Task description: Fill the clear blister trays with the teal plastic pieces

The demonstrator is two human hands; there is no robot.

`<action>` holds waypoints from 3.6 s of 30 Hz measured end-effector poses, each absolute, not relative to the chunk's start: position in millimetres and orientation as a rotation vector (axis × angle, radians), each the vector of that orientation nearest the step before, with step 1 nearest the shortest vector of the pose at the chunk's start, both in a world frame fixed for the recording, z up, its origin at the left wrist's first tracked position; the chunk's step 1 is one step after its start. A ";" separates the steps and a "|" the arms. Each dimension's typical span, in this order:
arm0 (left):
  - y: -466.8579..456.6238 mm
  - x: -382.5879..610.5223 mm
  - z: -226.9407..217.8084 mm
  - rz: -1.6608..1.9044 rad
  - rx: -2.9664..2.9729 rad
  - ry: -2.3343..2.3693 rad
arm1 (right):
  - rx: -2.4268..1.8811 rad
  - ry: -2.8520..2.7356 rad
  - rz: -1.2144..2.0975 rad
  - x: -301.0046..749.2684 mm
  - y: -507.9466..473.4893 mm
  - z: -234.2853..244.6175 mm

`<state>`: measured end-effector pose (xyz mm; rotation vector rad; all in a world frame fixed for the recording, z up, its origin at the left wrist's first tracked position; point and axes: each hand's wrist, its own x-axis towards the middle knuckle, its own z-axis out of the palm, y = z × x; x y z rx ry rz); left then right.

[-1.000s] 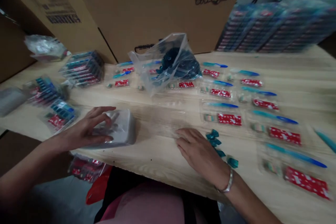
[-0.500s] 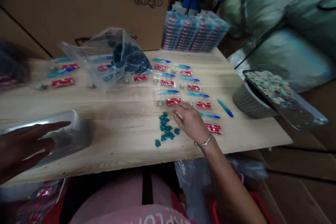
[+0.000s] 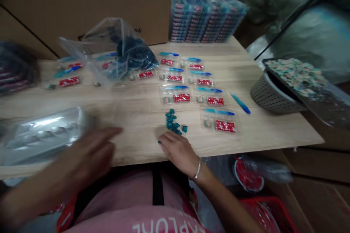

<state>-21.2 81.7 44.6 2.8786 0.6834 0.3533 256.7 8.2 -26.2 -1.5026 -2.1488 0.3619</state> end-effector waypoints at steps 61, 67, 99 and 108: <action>68.0 12.1 -43.9 0.460 2.539 0.852 | -1.316 -1.999 0.515 218.9 25.3 -54.5; 67.7 9.8 -43.9 0.493 2.591 0.785 | -1.388 -2.166 0.266 241.0 11.7 -34.4; 37.3 47.2 -0.8 0.657 1.106 0.787 | -1.035 -0.874 1.630 219.2 -8.7 -31.3; 24.6 12.7 -7.4 0.663 1.497 1.022 | -1.067 -1.277 1.534 199.7 -13.2 -23.7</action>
